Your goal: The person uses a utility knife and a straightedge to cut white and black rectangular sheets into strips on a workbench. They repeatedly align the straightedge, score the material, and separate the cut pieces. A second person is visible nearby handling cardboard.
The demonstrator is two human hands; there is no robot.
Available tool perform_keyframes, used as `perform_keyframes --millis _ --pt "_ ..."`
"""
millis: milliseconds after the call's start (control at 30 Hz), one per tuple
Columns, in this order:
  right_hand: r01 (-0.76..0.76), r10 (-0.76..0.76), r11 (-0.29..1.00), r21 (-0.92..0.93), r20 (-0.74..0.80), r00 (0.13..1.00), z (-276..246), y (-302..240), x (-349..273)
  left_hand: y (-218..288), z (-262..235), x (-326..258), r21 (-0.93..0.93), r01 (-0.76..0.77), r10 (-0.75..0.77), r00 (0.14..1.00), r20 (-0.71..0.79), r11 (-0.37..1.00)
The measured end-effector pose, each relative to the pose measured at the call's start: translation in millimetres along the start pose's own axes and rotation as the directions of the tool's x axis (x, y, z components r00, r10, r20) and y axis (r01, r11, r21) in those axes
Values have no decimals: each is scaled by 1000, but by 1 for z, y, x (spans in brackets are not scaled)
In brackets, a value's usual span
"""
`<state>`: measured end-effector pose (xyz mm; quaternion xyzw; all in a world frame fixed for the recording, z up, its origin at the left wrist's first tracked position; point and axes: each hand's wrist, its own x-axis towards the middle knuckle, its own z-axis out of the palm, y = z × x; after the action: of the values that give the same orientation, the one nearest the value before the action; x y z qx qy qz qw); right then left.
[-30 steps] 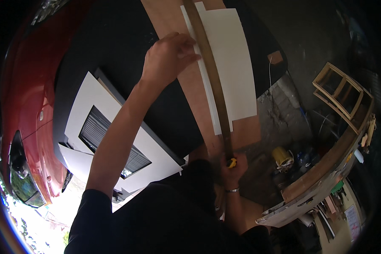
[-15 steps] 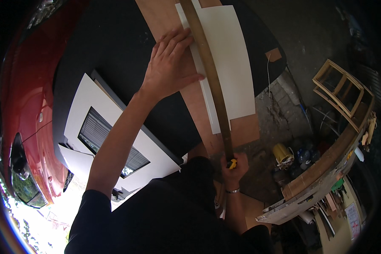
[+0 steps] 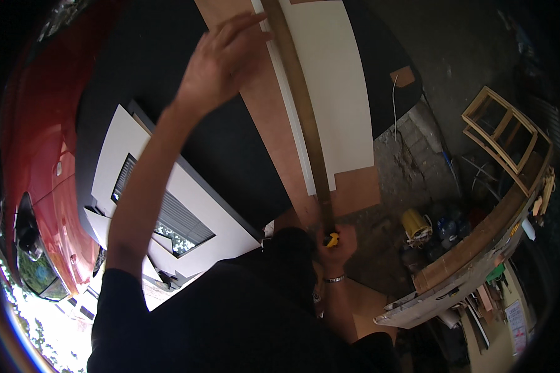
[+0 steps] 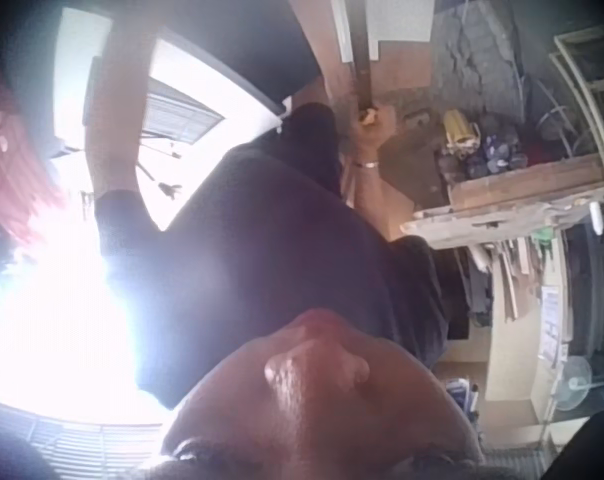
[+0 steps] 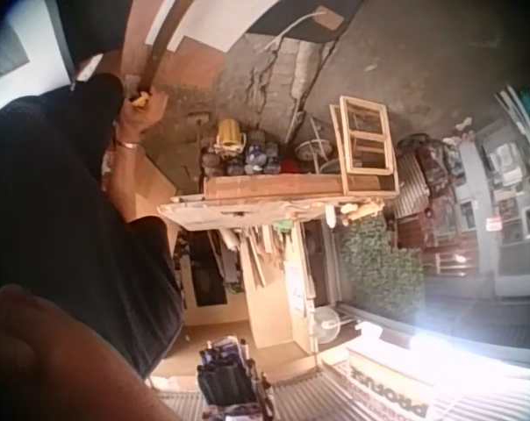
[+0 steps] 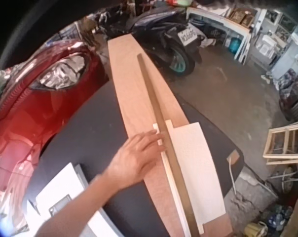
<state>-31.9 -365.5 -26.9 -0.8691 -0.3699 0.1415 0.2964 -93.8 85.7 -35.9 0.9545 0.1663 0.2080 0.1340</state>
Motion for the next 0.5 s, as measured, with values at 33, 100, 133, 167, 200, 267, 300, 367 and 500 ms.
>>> perform_keyframes --millis 33,100,133,167,200,267,300,367,500 --pt "6 -6 1000 -11 16 1000 1 1 -2 -13 -3 11 120 -114 111 993 26 986" --pt "16 -14 999 -41 44 999 1 5 -5 -20 -26 52 13 -257 252 954 166 966" --pt "24 -21 998 -61 57 998 2 8 -5 -23 -32 68 -47 -322 324 919 225 946" --pt "39 -33 996 -79 74 997 2 9 -3 -31 -29 73 -54 -390 394 902 177 919" --pt "17 -13 997 -77 49 999 -1 8 -2 -34 -27 79 -61 -408 411 884 221 911" --pt "-32 31 997 -71 -9 999 -9 -2 5 -40 -27 93 -79 -451 452 837 307 889" --pt "-51 48 996 -78 -37 998 -13 -9 11 -43 -24 102 -75 -516 513 805 298 853" --pt "-56 52 996 -76 -53 997 -24 -29 38 -52 -33 106 -40 -552 527 769 363 833" --pt "139 -119 984 -109 175 977 -8 -78 121 -52 -33 112 -66 -544 514 739 436 837"
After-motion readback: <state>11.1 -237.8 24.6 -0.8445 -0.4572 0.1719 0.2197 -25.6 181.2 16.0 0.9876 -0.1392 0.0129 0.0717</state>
